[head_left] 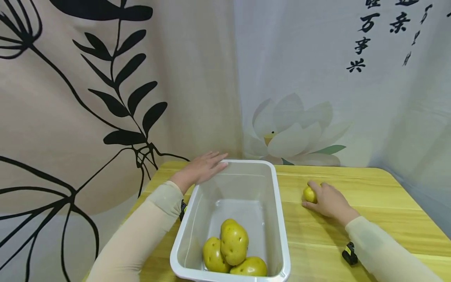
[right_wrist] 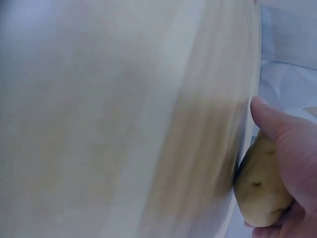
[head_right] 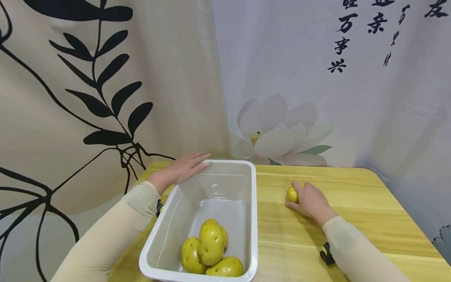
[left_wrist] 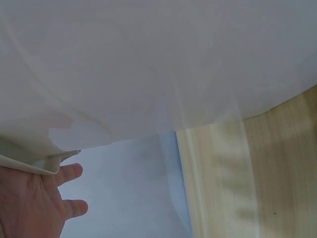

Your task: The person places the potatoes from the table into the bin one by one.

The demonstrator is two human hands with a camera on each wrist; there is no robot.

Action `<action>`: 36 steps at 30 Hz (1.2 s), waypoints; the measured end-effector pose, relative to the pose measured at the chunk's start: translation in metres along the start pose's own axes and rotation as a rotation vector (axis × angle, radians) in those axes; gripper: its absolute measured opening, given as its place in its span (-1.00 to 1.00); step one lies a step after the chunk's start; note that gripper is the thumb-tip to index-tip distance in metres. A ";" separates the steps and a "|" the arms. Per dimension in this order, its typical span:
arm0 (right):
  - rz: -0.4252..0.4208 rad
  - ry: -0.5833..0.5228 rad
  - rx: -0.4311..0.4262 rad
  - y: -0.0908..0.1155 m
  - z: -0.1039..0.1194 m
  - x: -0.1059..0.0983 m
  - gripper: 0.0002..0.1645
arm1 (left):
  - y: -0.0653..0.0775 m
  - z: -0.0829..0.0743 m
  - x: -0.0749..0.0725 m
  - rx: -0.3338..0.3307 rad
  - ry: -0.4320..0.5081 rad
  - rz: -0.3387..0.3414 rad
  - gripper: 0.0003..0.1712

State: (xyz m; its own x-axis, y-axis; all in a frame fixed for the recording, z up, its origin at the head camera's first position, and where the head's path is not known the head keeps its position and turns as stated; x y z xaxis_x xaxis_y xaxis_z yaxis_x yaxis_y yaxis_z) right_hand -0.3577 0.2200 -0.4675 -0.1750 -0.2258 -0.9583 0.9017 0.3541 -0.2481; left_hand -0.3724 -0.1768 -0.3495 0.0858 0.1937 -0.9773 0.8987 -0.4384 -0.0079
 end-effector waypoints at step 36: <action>-0.043 0.011 -0.110 0.046 0.041 -0.003 -0.17 | -0.004 0.002 0.002 -0.019 0.023 0.015 -0.20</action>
State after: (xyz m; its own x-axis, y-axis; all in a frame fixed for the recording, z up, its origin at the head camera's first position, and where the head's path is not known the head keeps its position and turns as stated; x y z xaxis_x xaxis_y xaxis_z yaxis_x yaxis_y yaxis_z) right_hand -0.2991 0.1997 -0.4704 -0.2173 -0.2335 -0.9478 0.8445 0.4420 -0.3025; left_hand -0.3763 -0.1765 -0.3518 0.1089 0.2078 -0.9721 0.9053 -0.4245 0.0106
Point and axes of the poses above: each hand's wrist, its own y-axis away from the middle knuckle, its own x-axis out of the palm, z = x × y, the point moved 6 cm from there along -y, towards the middle knuckle, and after that the axes turned 1 degree about -z, right-handed, at the moved point
